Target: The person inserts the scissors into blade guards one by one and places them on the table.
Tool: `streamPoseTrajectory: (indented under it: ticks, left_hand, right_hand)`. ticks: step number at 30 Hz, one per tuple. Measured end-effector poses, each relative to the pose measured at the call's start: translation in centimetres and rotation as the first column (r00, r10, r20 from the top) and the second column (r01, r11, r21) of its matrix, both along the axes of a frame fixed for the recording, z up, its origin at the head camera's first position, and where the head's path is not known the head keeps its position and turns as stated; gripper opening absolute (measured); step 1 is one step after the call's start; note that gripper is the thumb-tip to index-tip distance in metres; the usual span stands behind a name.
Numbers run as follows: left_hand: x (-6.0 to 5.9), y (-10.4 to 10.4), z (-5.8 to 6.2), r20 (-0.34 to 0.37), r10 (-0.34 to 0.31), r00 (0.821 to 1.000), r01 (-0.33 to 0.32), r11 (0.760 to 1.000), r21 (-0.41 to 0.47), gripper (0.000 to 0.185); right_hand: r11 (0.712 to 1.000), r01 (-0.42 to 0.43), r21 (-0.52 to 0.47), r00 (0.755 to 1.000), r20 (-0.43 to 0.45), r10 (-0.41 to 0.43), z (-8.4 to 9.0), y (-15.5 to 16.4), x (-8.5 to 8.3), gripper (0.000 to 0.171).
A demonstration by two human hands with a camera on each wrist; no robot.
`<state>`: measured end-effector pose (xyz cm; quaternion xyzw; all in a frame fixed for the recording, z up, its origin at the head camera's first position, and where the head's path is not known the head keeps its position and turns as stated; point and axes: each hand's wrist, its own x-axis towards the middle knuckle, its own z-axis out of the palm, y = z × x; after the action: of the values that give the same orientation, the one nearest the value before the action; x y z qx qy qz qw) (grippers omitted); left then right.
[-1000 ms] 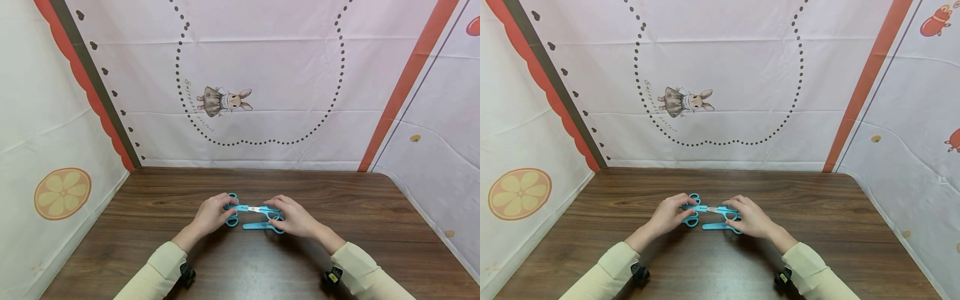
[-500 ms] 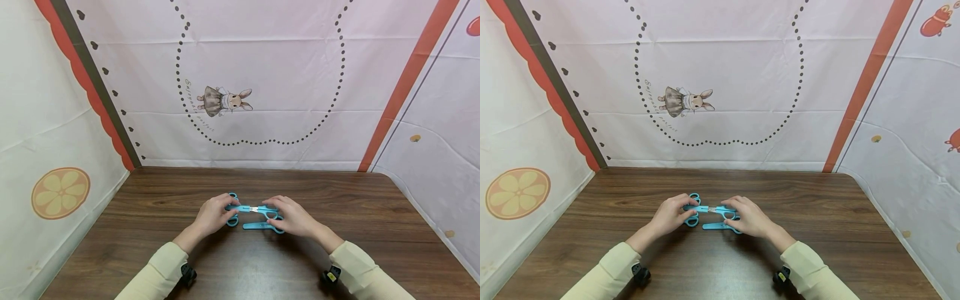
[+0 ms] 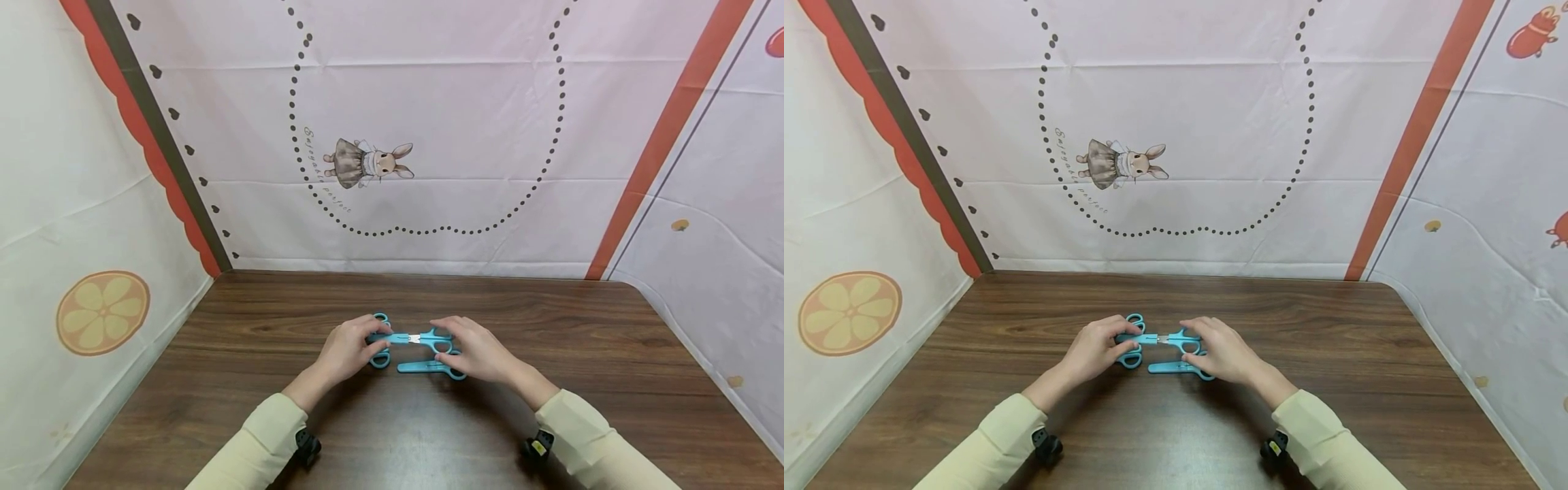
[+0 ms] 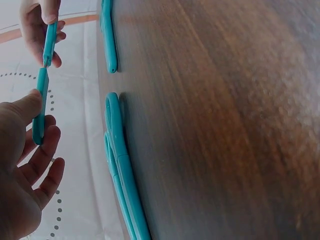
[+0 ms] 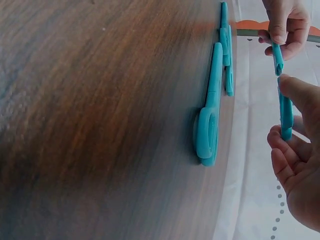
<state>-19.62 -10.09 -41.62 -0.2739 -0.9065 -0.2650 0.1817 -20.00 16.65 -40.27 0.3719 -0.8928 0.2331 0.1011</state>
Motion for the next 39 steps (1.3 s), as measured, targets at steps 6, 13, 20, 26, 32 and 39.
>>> streamPoseTrajectory:
  ticks: [6, 13, 20, 26, 32, 39]
  left_hand:
    - [-0.02, -0.05, 0.04, 0.018, 0.001, 1.0, -0.001, 1.0, -0.011, 0.016]
    - [0.0, -0.07, 0.02, 0.032, 0.014, 0.999, -0.013, 1.0, -0.023, 0.016]
    - [-0.01, -0.08, 0.0, 0.051, 0.013, 0.999, -0.012, 1.0, -0.028, 0.017]
    - [-0.02, -0.19, -0.16, 0.067, 0.003, 0.998, 0.0, 0.999, -0.04, 0.019]
    - [0.15, -0.22, -0.04, 0.079, 0.007, 0.997, -0.003, 0.998, -0.056, 0.02]
    - [0.2, -0.12, -0.03, 0.093, 0.03, 0.995, -0.024, 0.997, -0.073, 0.024]
  right_hand:
    - [1.0, 0.024, 0.013, 0.999, 0.041, -0.024, -0.07, -0.09, -0.02, 0.057]
    - [0.997, 0.058, 0.044, 0.996, 0.062, -0.061, -0.06, -0.2, -0.01, 0.061]
    - [0.996, 0.059, 0.063, 0.996, 0.059, -0.063, -0.06, -0.13, -0.03, 0.056]
    - [0.996, 0.041, 0.075, 0.999, 0.031, -0.044, -0.11, 0.0, -0.19, 0.053]
    - [0.998, 0.034, 0.053, 0.999, 0.026, -0.035, -0.14, 0.09, -0.28, 0.053]
    - [0.995, 0.083, 0.047, 0.995, 0.051, -0.085, -0.12, 0.17, -0.38, 0.057]
